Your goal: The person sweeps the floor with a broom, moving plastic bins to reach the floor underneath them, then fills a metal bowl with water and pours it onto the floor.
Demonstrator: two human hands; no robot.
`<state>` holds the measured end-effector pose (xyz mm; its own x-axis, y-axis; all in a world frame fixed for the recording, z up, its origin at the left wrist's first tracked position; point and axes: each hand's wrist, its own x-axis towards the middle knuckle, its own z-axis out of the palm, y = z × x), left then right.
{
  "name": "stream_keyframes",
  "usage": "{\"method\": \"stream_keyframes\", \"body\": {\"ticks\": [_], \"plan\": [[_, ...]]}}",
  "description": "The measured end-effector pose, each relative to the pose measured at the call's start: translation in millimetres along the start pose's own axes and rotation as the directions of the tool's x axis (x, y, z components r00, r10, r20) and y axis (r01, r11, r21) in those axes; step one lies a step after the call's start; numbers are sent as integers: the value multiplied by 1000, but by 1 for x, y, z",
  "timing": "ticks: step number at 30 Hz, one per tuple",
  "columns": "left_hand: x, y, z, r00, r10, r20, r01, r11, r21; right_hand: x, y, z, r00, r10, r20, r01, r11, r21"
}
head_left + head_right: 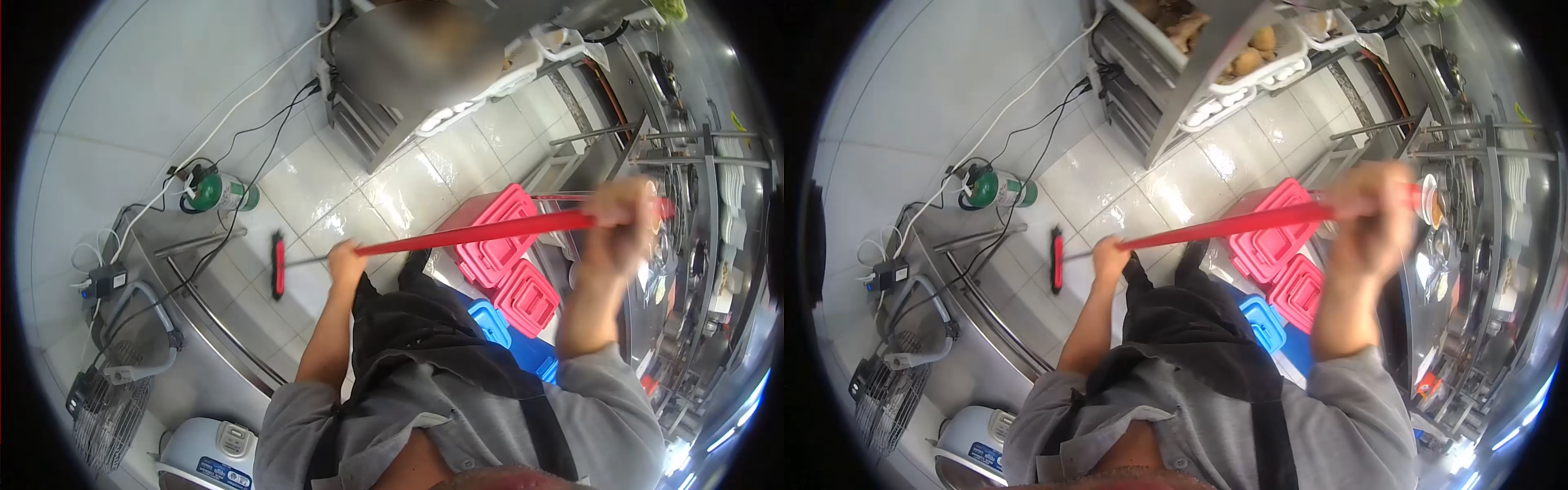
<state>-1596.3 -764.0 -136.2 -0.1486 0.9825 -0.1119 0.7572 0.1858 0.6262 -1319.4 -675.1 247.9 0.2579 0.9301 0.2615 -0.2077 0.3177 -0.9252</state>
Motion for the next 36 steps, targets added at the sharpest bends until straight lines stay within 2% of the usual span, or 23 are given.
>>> {"method": "stream_keyframes", "body": {"ticks": [1, 2, 3, 4, 6, 8, 9, 10, 12, 13, 15, 16, 19, 21, 22, 25, 26, 29, 30, 32, 33, 34, 36], "plan": [[-15, -28, 9, 997, -71, -31, 71, 997, 22, -10, 31, 3, 985, 173, -17, -170, 978, 122], [-31, -66, 23, 998, -46, -33, 47, 999, 13, -20, 63, 6, 963, 270, -21, -270, 963, 24], [-40, -95, 35, 999, -22, -31, 22, 1000, 4, -31, 92, -2, 893, 449, 9, -442, 874, 205], [-40, -104, 43, 1000, -18, -23, 18, 1000, 16, -38, 112, -5, 872, 485, 68, -485, 838, 248], [-52, -109, 56, 963, -242, 122, 228, 967, 118, -41, 120, -25, 837, 532, 123, -543, 785, 297], [-38, -79, 80, 940, -211, 267, 147, 960, 239, -29, 98, -46, 856, 516, 30, -507, 828, 238], [-29, -43, 95, 968, -77, 238, 31, 982, 189, -18, 79, -69, 897, 442, -23, -429, 881, 198], [-15, -2, 113, 959, -54, 277, 22, 993, 118, -2, 53, -90, 934, 348, -79, -342, 936, 85], [32, 110, 140, 908, 19, 418, -54, 996, 74, 34, -2, -132, 993, 117, 22, -118, 992, 53], [47, 156, 164, 916, 132, 378, -123, 991, -46, 51, -29, -141, 991, -53, 125, 44, 996, 71], [77, 257, 179, 853, 240, 464, -175, 968, -178, 77, -78, -155, 943, -155, 296, 150, 988, 42], [88, 289, 195, 848, 362, 386, -238, 912, -334, 89, -96, -162, 887, -208, 412, 207, 977, 50], [121, 348, 239, 828, 395, 398, -262, 900, -348, 81, -101, -154, 780, -223, 584, 327, 942, -78], [126, 363, 250, 854, 340, 395, -118, 865, -488, 52, -87, -127, 785, -215, 581, 385, 904, -185], [127, 370, 252, 873, 369, 320, -155, 830, -535, 40, -76, -117, 807, -197, 558, 425, 849, -315], [114, 393, 217, 806, 552, 215, -272, 668, -693, 11, -43, -118, 797, -178, 577, 453, 808, -376], [111, 399, 206, 754, 651, 85, -434, 592, -680, 6, -51, -116, 790, -226, 569, 494, 785, -374], [76, 424, 155, 697, 713, 71, -463, 523, -715, -20, -107, -113, 868, -377, 324, 495, 713, -497], [61, 425, 131, 702, 709, 66, -459, 522, -719, -18, -141, -111, 832, -381, 404, 535, 743, -401], [28, 419, 79, 592, 803, -76, -546, 330, -770, -14, -211, -105, 742, -379, 553, 558, 807, -196], [9, 406, 54, 604, 797, -16, -483, 350, -803, -14, -227, -89, 745, -320, 585, 432, 900, -59], [-5, 390, 38, 613, 789, -43, -500, 345, -794, -18, -230, -89, 745, -323, 584, 431, 901, -51], [-26, 345, 12, 668, 734, 123, -453, 532, -716, -22, -233, -103, 849, -216, 483, 242, 970, 8]]}}
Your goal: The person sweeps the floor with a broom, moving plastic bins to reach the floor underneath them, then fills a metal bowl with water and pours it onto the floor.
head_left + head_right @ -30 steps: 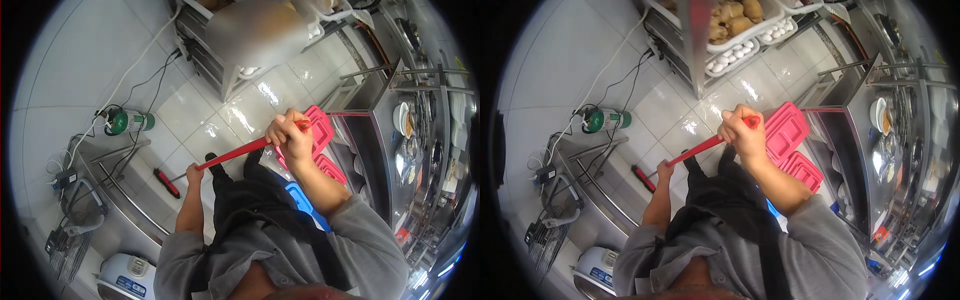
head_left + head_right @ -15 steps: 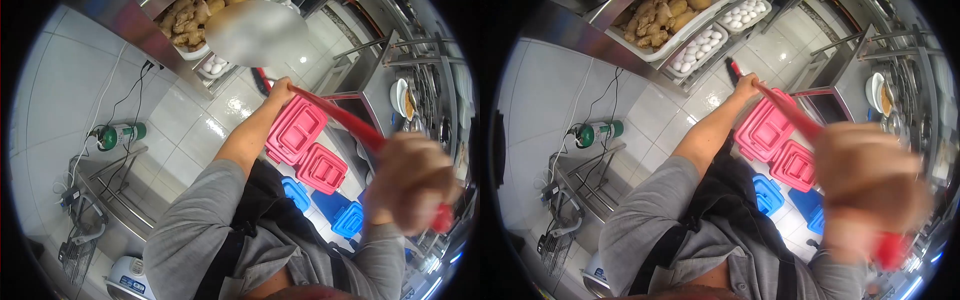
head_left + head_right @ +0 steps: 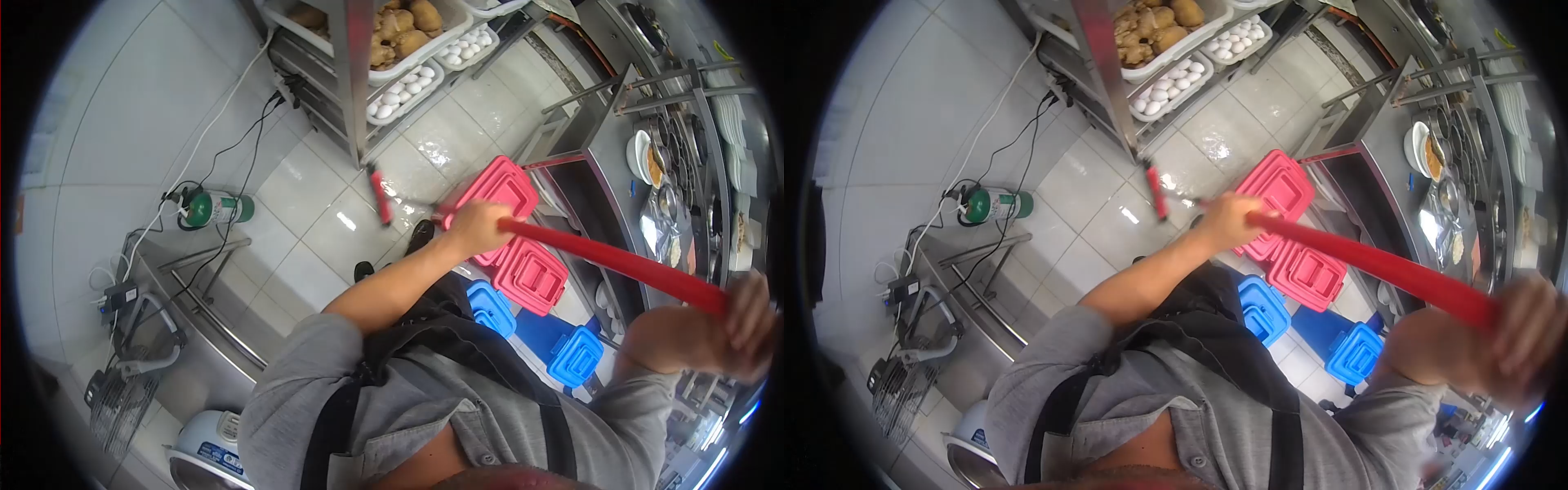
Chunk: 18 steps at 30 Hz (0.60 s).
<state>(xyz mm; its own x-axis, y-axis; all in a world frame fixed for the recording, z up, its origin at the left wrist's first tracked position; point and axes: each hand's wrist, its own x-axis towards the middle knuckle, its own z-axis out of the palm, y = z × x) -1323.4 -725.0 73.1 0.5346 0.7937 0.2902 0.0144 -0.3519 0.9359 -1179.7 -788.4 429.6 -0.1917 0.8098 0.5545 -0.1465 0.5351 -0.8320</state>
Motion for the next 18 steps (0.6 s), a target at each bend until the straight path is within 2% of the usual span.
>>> {"method": "stream_keyframes", "body": {"ticks": [1, 2, 3, 4, 5, 6, 7, 9, 11, 12, 13, 14, 15, 16, 18], "plan": [[-25, -10, -11, 998, -22, -57, 26, 997, 75, -17, 25, -8, 973, -100, -209, 96, 995, -32], [-52, -24, -22, 992, -48, -116, 65, 987, 149, -17, 56, 1, 950, -27, -310, 35, 999, 21], [-76, -34, -36, 962, -238, -136, 259, 951, 169, -20, 98, 11, 933, -43, -356, 96, 986, 134], [-100, -54, -44, 923, -309, -228, 360, 903, 236, -29, 134, 19, 878, 85, -470, 12, 980, 200], [-123, -73, -54, 846, -460, -270, 520, 824, 225, -41, 171, 26, 800, 219, -559, -66, 958, 280], [-143, -105, -60, 799, -515, -311, 599, 729, 331, -50, 201, 39, 749, 315, -583, -234, 949, 213], [-154, -121, -71, 772, -560, -300, 635, 664, 396, -52, 222, 54, 712, 382, -589, -306, 924, 230], [-146, -139, -67, 801, -519, -298, 597, 662, 453, -60, 234, 51, 754, 360, -549, -276, 933, 232], [-105, -144, -35, 842, -482, -241, 539, 764, 354, -49, 201, 25, 758, 320, -568, -247, 947, 205], [-74, -118, -25, 869, -456, -192, 486, 860, 154, -36, 177, 28, 785, 151, -601, -215, 976, -35], [-48, -114, -7, 888, -448, -105, 455, 889, 47, -25, 151, 31, 810, -19, -586, -176, 945, -275], [-24, -116, 14, 962, -257, -93, 253, 966, -53, -18, 130, 20, 902, -33, -431, -40, 986, -159], [4, -108, 23, 976, -199, -88, 202, 979, 28, -15, 127, 17, 938, -55, -344, 27, 996, -88], [26, -113, 38, 970, -206, -127, 209, 978, 6, -12, 124, 15, 964, -78, -253, 79, 997, -5], [64, -131, 58, 968, -181, -174, 177, 983, -38, -8, 141, 43, 962, -116, -247, 48, 963, -265]]}}
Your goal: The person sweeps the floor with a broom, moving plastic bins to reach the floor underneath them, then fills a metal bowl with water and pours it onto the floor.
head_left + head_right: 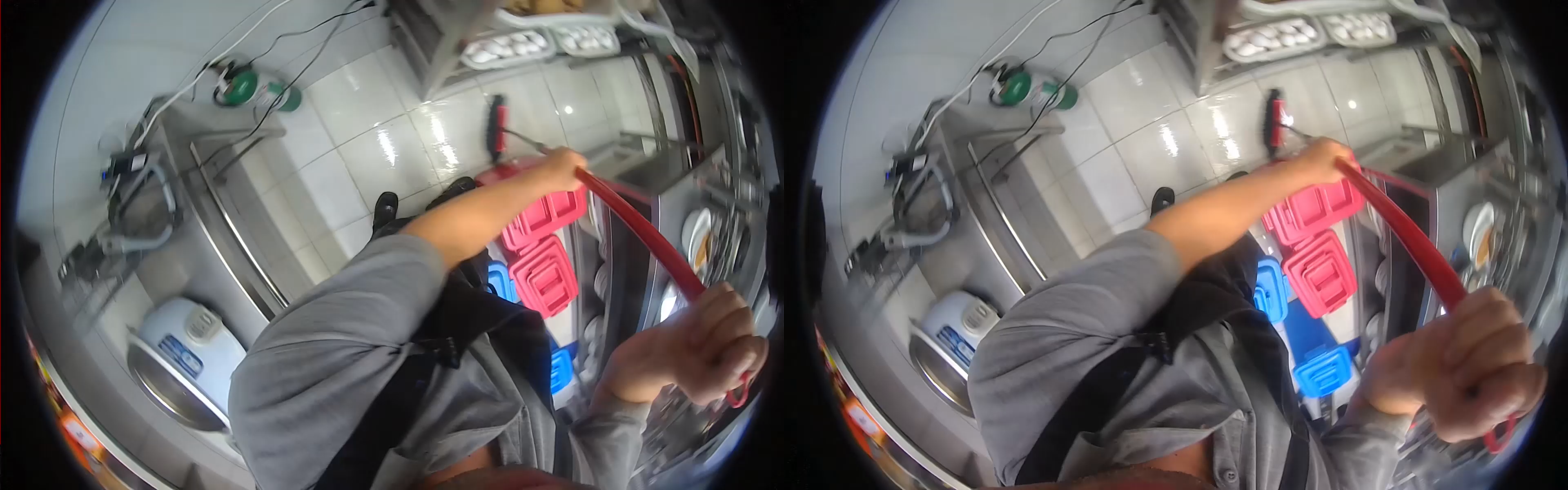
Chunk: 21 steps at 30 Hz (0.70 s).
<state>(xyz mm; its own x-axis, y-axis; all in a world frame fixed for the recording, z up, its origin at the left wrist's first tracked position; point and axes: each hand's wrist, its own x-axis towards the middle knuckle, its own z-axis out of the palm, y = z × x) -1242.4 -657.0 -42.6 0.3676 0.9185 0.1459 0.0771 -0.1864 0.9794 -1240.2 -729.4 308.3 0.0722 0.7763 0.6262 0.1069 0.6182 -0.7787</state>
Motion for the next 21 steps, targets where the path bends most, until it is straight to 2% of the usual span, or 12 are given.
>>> {"method": "stream_keyframes", "body": {"ticks": [3, 4, 5, 6, 9, 12, 14, 15, 16, 18, 20, 21], "plan": [[30, -17, 22, 996, 77, 39, -71, 989, -128, -5, -1, 5, 974, -207, 95, 219, 966, -140], [24, 14, 7, 995, -34, 95, 47, 989, -141, 0, -16, 4, 947, -173, -270, 156, 984, -82], [20, 34, 3, 998, 59, 28, -57, 996, -67, 18, -36, -1, 973, -228, 41, 225, 972, 70], [2, 65, -19, 992, 112, -51, -114, 993, -34, 38, -55, -4, 888, -326, 323, 259, 937, 234], [-61, 94, -81, 988, 108, -108, -96, 989, 109, 50, -82, 7, 907, -345, 241, 275, 920, 280], [-139, 64, -161, 993, -110, -47, 117, 967, 225, 48, -51, 20, 929, -85, 360, -85, 898, 432], [-201, 25, -228, 936, -227, -269, 290, 930, 226, 5, 11, 47, 993, 113, 33, -115, 993, 40], [-231, 10, -268, 861, -362, -358, 470, 834, 289, -16, 39, 76, 930, 328, 164, -366, 867, 338], [-270, -44, -302, 826, -398, -399, 526, 799, 293, -52, 59, 128, 895, 436, 97, -441, 831, 340], [-331, -96, -376, 721, -373, -583, 677, 560, 479, -131, 104, 216, 828, 559, 37, -542, 783, 304], [-380, -142, -428, 590, -231, -773, 804, 255, 537, -209, 126, 268, 793, 603, 81, -604, 797, -21], [-388, -150, -442, 597, -228, -769, 798, 264, 541, -220, 104, 301, 816, 522, 247, -577, 720, 385]]}}
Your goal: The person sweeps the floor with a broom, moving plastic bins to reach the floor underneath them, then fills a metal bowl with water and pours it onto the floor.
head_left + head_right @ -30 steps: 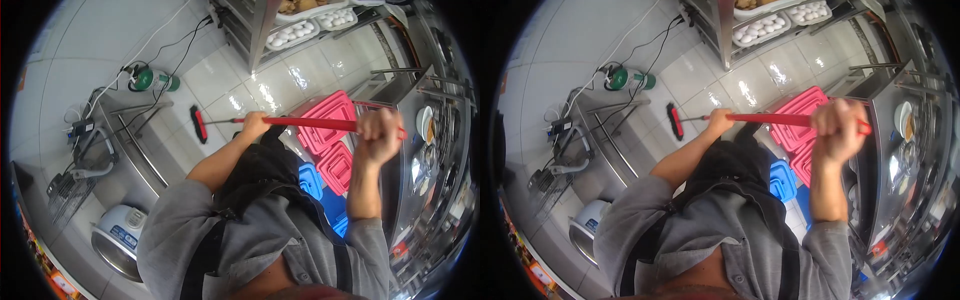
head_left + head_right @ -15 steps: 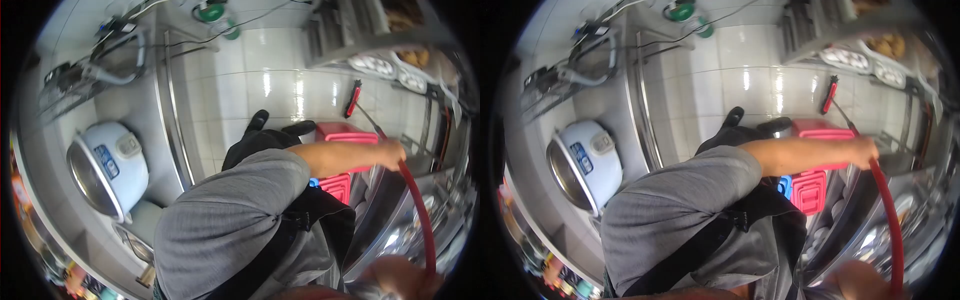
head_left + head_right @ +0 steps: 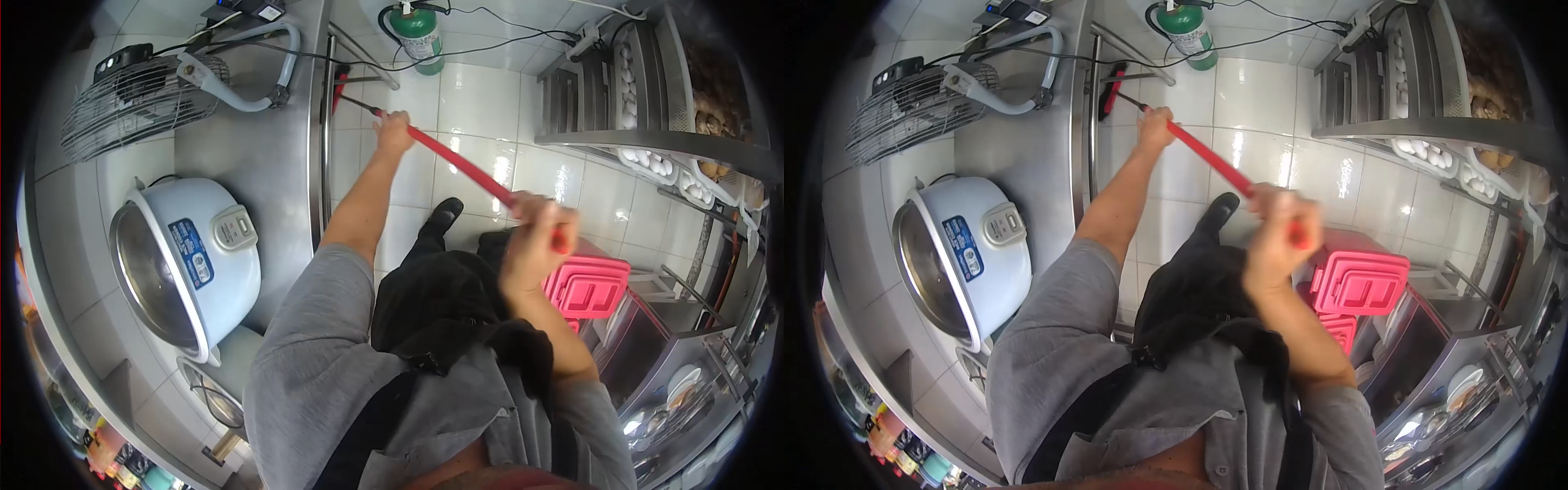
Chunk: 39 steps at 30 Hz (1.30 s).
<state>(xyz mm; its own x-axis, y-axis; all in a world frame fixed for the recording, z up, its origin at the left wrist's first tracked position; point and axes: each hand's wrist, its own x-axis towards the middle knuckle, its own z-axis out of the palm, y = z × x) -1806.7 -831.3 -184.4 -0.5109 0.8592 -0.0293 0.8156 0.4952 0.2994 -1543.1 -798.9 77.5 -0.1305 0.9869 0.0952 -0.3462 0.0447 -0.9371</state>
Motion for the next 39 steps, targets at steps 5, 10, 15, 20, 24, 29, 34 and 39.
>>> {"method": "stream_keyframes", "body": {"ticks": [5, 10, 15, 20, 24, 29, 34, 39], "plan": [[-17, 55, -15, 988, 95, 125, -38, 917, -398, 5, -81, 3, 991, -137, -7, 137, 990, 20], [-71, 184, -64, 914, 291, 283, -91, 827, -555, 53, -198, -16, 970, -244, -14, 239, 958, -161], [-107, 301, -54, 767, 640, 39, -336, 453, -826, 24, -287, -34, 861, -421, 284, 484, 851, -206], [-100, 368, -88, 605, 794, 66, -371, 354, -858, 4, -348, -62, 711, -647, 276, 703, 674, -229], [-82, 356, -101, 533, 839, 106, -435, 380, -816, -18, -353, -97, 739, -668, -89, 634, 734, -241], [6, 269, 23, 580, 695, 425, -572, 719, -395, 2, -181, -114, 744, -469, -476, 379, 883, -278], [-66, 344, 16, 378, 635, 674, -473, 758, -448, 9, -256, -191, 773, -445, -452, 407, 895, -183], [-150, 486, 17, 465, 867, 181, -434, 402, -806, 12, -355, -225, 838, -542, 62, 536, 799, -272]]}}
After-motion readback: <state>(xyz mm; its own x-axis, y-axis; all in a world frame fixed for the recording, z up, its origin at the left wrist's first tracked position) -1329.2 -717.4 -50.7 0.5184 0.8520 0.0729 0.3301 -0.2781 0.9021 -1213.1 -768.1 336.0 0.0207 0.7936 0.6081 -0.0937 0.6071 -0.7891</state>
